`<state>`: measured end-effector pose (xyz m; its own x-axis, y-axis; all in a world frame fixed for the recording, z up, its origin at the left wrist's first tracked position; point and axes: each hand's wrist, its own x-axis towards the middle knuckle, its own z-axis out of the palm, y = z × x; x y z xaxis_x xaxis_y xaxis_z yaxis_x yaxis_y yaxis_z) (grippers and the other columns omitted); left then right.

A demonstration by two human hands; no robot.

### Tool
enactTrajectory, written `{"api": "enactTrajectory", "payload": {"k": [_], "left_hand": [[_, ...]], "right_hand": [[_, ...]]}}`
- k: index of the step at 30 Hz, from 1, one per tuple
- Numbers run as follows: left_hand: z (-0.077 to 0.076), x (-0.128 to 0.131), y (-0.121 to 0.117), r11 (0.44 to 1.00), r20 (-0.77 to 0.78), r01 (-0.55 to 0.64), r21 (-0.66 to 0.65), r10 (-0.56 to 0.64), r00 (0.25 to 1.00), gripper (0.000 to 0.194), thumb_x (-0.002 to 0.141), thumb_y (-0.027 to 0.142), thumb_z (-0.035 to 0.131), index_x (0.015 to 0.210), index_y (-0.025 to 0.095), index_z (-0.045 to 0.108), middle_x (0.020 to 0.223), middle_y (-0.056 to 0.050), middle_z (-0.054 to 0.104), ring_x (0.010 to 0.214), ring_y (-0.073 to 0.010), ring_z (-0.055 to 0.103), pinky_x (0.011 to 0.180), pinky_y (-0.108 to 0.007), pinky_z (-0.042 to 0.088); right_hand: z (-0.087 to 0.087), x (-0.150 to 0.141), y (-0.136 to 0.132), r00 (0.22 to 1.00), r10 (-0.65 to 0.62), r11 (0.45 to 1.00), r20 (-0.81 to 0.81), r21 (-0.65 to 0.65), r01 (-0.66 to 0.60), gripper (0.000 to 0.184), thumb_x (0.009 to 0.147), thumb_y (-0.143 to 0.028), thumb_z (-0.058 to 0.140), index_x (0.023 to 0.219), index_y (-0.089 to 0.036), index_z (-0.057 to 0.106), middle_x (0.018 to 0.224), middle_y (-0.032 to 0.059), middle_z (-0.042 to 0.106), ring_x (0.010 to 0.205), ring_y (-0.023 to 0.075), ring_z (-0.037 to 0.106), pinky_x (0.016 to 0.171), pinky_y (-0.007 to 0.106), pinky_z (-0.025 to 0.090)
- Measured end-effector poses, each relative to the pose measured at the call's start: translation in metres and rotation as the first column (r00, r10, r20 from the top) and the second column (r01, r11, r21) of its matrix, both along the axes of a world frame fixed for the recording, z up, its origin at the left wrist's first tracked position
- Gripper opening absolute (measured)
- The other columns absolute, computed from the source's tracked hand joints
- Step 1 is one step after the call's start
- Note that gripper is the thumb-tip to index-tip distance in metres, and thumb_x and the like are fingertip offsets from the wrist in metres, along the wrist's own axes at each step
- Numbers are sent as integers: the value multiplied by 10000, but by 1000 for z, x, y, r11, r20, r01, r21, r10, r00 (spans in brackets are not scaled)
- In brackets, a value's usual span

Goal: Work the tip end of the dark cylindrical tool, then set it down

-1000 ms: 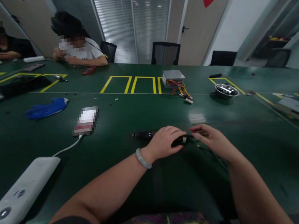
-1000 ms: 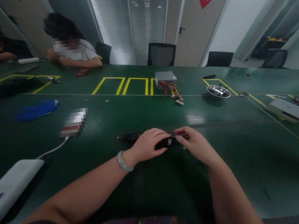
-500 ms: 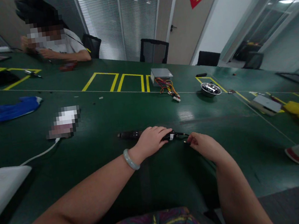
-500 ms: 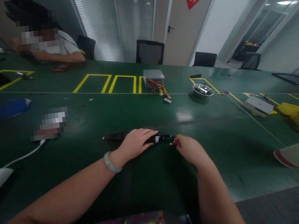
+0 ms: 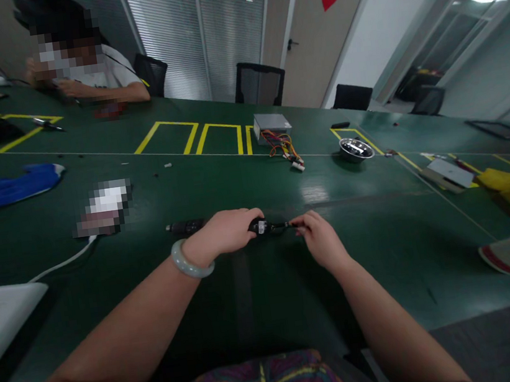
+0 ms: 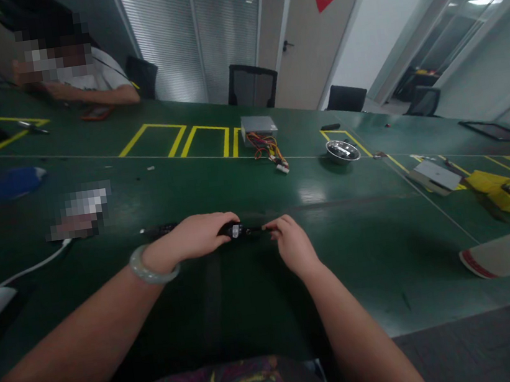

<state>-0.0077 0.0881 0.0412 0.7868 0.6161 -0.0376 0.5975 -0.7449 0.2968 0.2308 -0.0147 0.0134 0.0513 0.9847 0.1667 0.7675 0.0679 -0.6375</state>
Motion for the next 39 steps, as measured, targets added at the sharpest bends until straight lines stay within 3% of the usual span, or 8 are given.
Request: {"api": "enactTrajectory", "payload": {"k": [4, 7, 16, 20, 23, 25, 32, 39], "left_hand": [[11, -18, 4, 1000, -91, 6, -26, -8, 996, 339, 838, 292, 577, 1173, 288, 525, 1073, -21, 653, 871, -204, 630, 725, -299, 469], [14, -13, -4, 998, -71, 55, -26, -57, 996, 318, 857, 322, 537, 1166, 251, 524, 1086, -41, 642, 874, -198, 624, 744, -296, 464], [-4, 13, -21, 995, -10, 70, 76, -70, 998, 273, 855, 233, 476, 1124, 223, 524, 1059, -52, 649, 890, -213, 630, 765, -329, 462], [-11, 16, -20, 996, -10, 32, 86, -32, 999, 245, 868, 251, 479, 1106, 211, 524, 1023, -55, 655, 854, -209, 635, 729, -327, 470], [-14, 17, -17, 995, 7, 27, 95, -28, 1000, 222, 878, 272, 490, 1088, 208, 523, 1008, -51, 654, 838, -200, 635, 712, -314, 472], [-15, 18, -14, 995, 21, 36, 90, -38, 999, 198, 883, 285, 501, 1064, 207, 526, 996, -45, 651, 824, -189, 632, 691, -297, 469], [-22, 18, -14, 981, 83, 66, 185, -82, 993, 155, 865, 269, 569, 1000, 205, 526, 981, -30, 636, 849, -180, 616, 691, -281, 456], [-28, 21, -13, 969, 80, 53, 243, -75, 994, 100, 883, 262, 544, 952, 190, 531, 943, -36, 632, 821, -177, 608, 682, -289, 443]], "right_hand": [[-9, -18, -3, 988, 149, 986, -32, -67, -151, 294, 901, -129, 432, 1040, -231, 670, 1054, 39, 563, 850, 131, 596, 794, 285, 495], [-14, -22, -2, 984, 176, 982, -6, -63, -176, 299, 884, -100, 465, 1020, -242, 690, 1030, 26, 563, 832, 114, 587, 807, 269, 478], [-20, -13, 3, 987, 147, 989, 65, -10, -146, 330, 868, -64, 480, 1020, -254, 702, 993, 17, 635, 851, 127, 604, 793, 258, 469], [-15, -12, 2, 993, 65, 988, 102, 136, -79, 286, 916, -132, 466, 1088, -238, 669, 1028, 37, 650, 913, 148, 615, 830, 279, 478], [-7, -6, 10, 990, 27, 948, 138, 311, -69, 246, 944, -171, 446, 1075, -212, 650, 1039, 55, 659, 965, 162, 609, 886, 298, 467], [-5, -3, 20, 982, 20, 931, 188, 355, -87, 231, 949, -174, 442, 1056, -202, 645, 1037, 58, 668, 974, 168, 611, 901, 305, 458], [-20, -19, 27, 956, 86, 984, 279, 126, -126, 199, 931, -158, 489, 1033, -195, 656, 1017, 47, 688, 928, 178, 630, 861, 325, 462], [-21, -18, 19, 954, 140, 979, 264, 105, -173, 189, 928, -179, 518, 1010, -205, 686, 996, 45, 680, 901, 169, 624, 833, 296, 469]]}}
